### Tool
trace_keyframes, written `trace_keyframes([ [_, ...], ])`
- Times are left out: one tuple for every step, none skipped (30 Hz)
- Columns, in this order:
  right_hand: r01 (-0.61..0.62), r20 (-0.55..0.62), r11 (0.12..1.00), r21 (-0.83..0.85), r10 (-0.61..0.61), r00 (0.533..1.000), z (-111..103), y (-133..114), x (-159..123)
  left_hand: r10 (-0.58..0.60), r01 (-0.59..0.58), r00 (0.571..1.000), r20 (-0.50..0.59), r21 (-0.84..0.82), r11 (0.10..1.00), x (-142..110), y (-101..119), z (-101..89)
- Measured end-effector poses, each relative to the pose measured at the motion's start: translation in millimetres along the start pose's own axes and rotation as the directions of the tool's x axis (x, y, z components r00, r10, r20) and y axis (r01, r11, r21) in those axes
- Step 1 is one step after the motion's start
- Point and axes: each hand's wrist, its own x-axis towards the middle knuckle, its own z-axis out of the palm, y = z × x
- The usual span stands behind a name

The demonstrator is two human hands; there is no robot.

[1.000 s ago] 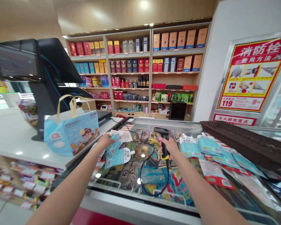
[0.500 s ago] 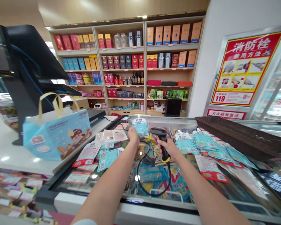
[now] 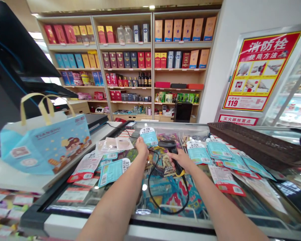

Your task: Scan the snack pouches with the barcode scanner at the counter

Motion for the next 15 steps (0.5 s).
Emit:
trace_keyframes([
  [-0.005, 0.001, 1.0, -0.004, 0.005, 1.0, 0.1, 0.3, -0.1, -0.006, 0.006, 1.0, -0.003, -0.003, 1.0, -0.4, 0.0, 0.1],
  [-0.008, 0.003, 1.0, -0.005, 0.008, 1.0, 0.0, 0.6, -0.3, -0.012, 0.012, 1.0, -0.007, -0.007, 1.0, -0.6, 0.0, 0.2],
  [-0.008, 0.004, 1.0, -0.005, 0.008, 1.0, 0.0, 0.9, -0.5, -0.016, 0.015, 1.0, -0.013, -0.012, 1.0, -0.6, -0.1, 0.2],
  [-0.008, 0.003, 1.0, -0.005, 0.008, 1.0, 0.0, 1.3, -0.7, -0.017, 0.017, 1.0, -0.018, -0.016, 1.0, -0.3, -0.3, 0.2],
  [-0.01, 0.003, 1.0, -0.005, 0.01, 1.0, 0.0, 1.6, -0.9, -0.017, 0.017, 1.0, -0.022, -0.02, 1.0, 0.2, -0.7, 0.1],
  [-0.019, 0.005, 1.0, -0.01, 0.019, 1.0, 0.0, 1.8, -1.1, -0.017, 0.016, 1.0, -0.024, -0.022, 1.0, 0.9, -1.3, -0.1],
  [-0.029, 0.008, 0.999, -0.018, 0.03, 1.0, 0.1, 2.0, -1.3, -0.015, 0.014, 1.0, -0.026, -0.023, 1.0, 1.6, -2.0, -0.4],
  [-0.039, 0.009, 0.999, -0.026, 0.039, 0.999, 0.3, 2.1, -1.5, -0.013, 0.013, 1.0, -0.027, -0.02, 1.0, 2.3, -2.7, -0.7],
  [-0.047, 0.009, 0.998, -0.032, 0.047, 0.999, 0.5, 2.1, -1.7, -0.013, 0.012, 0.999, -0.03, -0.018, 1.0, 3.0, -3.4, -0.9],
  [-0.052, 0.011, 0.998, -0.035, 0.052, 0.999, 0.8, 2.0, -2.0, -0.013, 0.012, 0.999, -0.033, -0.017, 1.0, 3.4, -3.9, -1.0],
  [-0.049, 0.01, 0.998, -0.033, 0.05, 0.999, 1.0, 1.9, -2.2, -0.013, 0.013, 0.999, -0.036, -0.017, 1.0, 3.7, -4.3, -1.1],
  [-0.044, 0.011, 0.999, -0.028, 0.045, 0.999, 1.2, 1.8, -2.3, -0.013, 0.013, 0.999, -0.038, -0.019, 1.0, 3.7, -4.4, -1.1],
  [-0.041, 0.015, 0.999, -0.024, 0.041, 0.999, 1.4, 1.8, -2.3, -0.013, 0.013, 0.999, -0.038, -0.02, 1.0, 3.6, -4.4, -1.0],
  [-0.039, 0.015, 0.999, -0.022, 0.039, 0.999, 1.6, 2.0, -2.1, -0.014, 0.013, 0.999, -0.038, -0.019, 1.0, 3.3, -4.1, -1.0],
  [-0.038, 0.015, 0.999, -0.022, 0.038, 0.999, 1.7, 2.5, -1.7, -0.014, 0.013, 0.999, -0.037, -0.017, 1.0, 3.0, -3.6, -1.1],
])
